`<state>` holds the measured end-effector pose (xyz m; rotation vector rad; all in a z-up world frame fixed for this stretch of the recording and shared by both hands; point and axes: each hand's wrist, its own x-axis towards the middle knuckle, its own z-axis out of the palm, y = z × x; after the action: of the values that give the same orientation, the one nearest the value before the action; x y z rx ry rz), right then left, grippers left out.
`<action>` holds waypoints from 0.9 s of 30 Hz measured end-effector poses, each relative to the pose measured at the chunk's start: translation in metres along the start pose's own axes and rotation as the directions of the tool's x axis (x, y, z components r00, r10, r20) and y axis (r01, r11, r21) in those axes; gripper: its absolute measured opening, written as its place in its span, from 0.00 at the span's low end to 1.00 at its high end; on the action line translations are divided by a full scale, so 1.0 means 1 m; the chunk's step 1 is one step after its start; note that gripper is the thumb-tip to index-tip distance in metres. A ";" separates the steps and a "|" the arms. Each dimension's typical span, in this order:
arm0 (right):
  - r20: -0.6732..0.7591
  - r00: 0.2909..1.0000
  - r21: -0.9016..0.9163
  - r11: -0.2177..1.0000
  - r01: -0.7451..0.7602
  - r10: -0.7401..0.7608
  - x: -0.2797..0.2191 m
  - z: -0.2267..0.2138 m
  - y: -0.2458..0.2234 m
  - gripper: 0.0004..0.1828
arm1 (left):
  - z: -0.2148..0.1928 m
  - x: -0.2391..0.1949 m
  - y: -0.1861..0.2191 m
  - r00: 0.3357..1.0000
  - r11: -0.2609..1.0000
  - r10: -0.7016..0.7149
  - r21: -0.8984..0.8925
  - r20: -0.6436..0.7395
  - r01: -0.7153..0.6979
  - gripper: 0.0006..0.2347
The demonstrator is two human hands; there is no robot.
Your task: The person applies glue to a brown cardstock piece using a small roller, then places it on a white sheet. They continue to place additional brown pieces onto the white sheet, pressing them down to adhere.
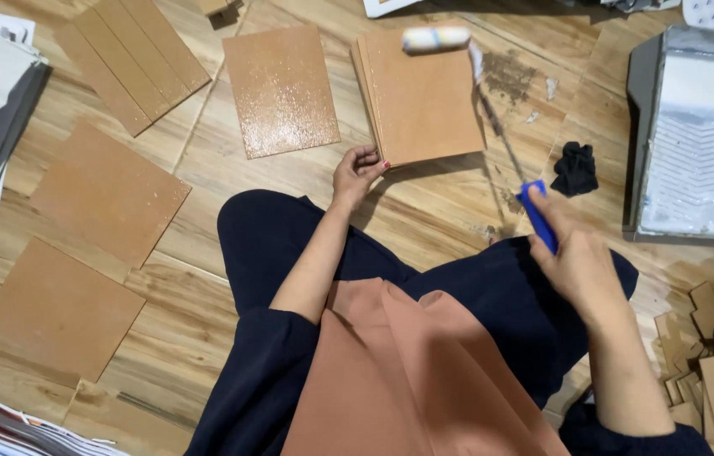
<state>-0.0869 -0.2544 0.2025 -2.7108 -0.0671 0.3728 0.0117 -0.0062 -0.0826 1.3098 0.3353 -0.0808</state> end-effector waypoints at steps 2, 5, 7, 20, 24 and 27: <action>0.069 0.994 -0.129 0.989 -0.072 0.081 -0.013 0.012 0.015 0.35 | 0.002 -0.004 0.011 1.000 0.999 -0.006 0.033 -0.009 0.006 0.20; 0.146 0.967 -0.321 0.934 -0.156 0.211 -0.053 0.005 0.005 0.37 | 0.003 -0.009 0.014 1.000 0.999 -0.007 0.038 -0.021 0.008 0.20; 0.156 0.953 -0.382 0.906 -0.182 0.258 -0.085 -0.003 0.007 0.38 | 0.003 -0.008 0.014 1.000 1.000 -0.003 0.008 -0.020 0.003 0.20; 0.140 0.960 -0.472 0.869 -0.149 0.241 -0.083 0.004 0.013 0.39 | 0.005 -0.010 0.014 0.998 0.998 0.058 0.030 -0.021 -0.057 0.18; 0.216 0.937 -0.488 0.862 -0.141 0.275 -0.105 -0.009 0.007 0.40 | 0.004 -0.013 0.020 0.999 0.998 0.038 0.054 -0.010 -0.038 0.17; 0.218 0.915 -0.463 0.861 -0.210 0.340 -0.143 -0.003 0.034 0.40 | 0.004 -0.016 0.024 0.999 0.997 0.039 0.066 -0.004 -0.039 0.17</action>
<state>-0.2242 -0.3015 0.2277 -3.0826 0.1881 0.9517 0.0034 -0.0060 -0.0545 1.3817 0.3142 -0.0558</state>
